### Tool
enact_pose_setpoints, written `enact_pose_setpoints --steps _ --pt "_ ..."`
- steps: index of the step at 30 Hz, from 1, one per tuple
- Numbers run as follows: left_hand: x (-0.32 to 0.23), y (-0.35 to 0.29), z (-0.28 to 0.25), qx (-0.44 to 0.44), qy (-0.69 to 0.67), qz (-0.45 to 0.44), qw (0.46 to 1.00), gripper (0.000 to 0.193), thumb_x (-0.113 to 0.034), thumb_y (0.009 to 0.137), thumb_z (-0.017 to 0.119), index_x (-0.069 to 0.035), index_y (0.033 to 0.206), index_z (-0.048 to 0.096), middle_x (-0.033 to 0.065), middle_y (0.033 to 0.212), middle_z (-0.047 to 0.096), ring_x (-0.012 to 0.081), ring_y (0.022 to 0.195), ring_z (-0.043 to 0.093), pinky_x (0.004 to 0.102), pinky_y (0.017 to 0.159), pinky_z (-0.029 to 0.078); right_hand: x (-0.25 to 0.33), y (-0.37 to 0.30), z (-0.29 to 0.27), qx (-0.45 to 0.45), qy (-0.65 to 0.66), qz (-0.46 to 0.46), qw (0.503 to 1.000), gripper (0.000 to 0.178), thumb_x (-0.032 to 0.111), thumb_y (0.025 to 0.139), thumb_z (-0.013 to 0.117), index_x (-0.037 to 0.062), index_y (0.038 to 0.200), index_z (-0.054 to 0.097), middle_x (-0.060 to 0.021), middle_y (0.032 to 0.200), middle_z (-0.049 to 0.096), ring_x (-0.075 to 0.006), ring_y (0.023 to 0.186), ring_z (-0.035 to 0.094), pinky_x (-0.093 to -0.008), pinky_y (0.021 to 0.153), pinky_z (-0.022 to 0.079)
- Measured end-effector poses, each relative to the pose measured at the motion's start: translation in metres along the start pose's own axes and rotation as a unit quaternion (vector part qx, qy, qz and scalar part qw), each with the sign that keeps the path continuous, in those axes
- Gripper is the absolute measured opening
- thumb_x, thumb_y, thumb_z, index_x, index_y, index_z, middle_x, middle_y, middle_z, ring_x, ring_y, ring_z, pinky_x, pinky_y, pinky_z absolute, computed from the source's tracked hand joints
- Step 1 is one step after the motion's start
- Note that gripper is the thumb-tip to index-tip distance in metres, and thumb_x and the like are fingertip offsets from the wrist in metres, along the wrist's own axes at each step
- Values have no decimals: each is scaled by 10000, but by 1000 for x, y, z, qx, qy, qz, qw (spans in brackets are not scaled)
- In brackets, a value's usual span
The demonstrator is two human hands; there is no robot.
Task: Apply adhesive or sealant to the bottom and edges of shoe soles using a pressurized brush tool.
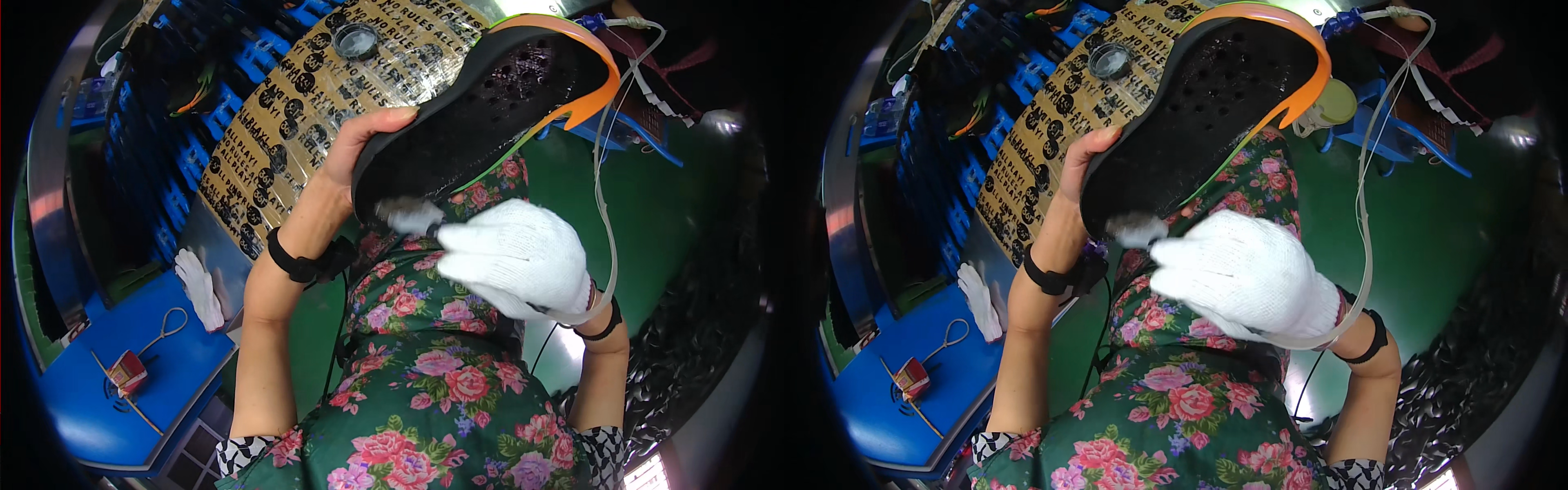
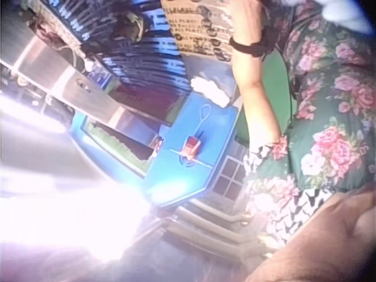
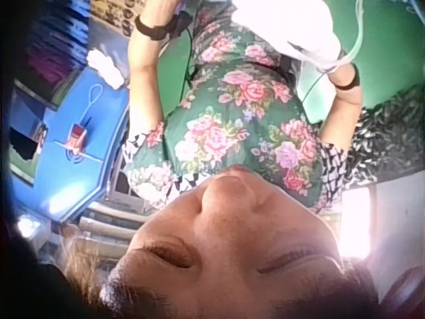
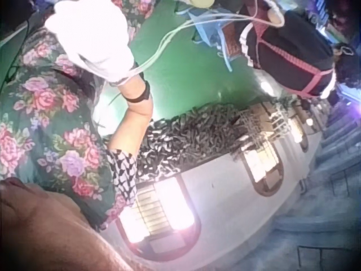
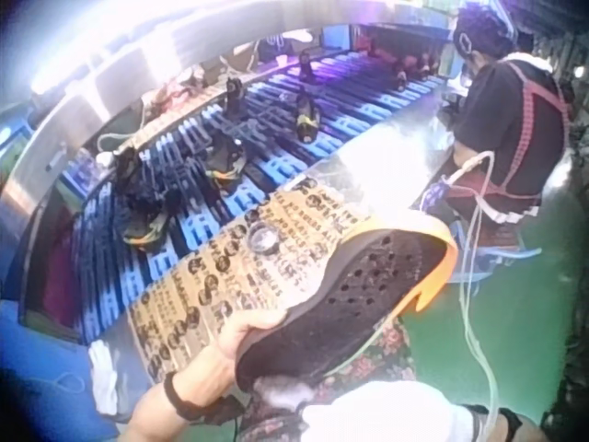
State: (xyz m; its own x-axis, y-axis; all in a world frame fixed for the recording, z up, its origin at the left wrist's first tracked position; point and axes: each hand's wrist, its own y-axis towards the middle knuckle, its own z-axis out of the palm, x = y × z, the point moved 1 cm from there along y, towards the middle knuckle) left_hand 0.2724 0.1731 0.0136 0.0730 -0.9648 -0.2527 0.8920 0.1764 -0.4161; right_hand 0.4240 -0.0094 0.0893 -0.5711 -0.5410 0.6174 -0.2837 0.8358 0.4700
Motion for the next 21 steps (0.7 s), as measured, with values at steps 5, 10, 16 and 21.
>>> enact_pose_setpoints --steps 5,10,16,21 --pt "-2 0 3 20 22 -19 999 379 -199 944 595 88 1185 652 204 1063 737 257 842 752 365 804 632 6 3 -2 70 -46 3 996 290 117 729 692 72 1015 703 -111 1119 685 -250 855 659 -337 666 556" --pt "-3 3 13 -4 43 -33 999 357 -186 941 602 83 1170 658 188 1035 741 224 813 750 324 760 631 2 8 -2 88 -60 -19 994 307 121 708 676 47 1006 680 -121 1125 676 -221 849 648 -316 654 549" --pt "-7 0 12 -42 83 -35 995 335 -186 933 635 77 1137 669 163 970 747 195 762 741 300 725 625 -3 15 -5 58 -95 -45 993 257 142 710 675 46 949 675 -97 1046 681 -204 812 638 -306 620 539" --pt "-9 3 0 25 54 -65 996 368 -201 935 622 90 1158 659 190 1011 741 229 815 746 333 783 626 -8 16 -4 135 -55 -31 989 279 137 732 717 71 1003 710 -85 1107 698 -215 837 656 -314 639 548"
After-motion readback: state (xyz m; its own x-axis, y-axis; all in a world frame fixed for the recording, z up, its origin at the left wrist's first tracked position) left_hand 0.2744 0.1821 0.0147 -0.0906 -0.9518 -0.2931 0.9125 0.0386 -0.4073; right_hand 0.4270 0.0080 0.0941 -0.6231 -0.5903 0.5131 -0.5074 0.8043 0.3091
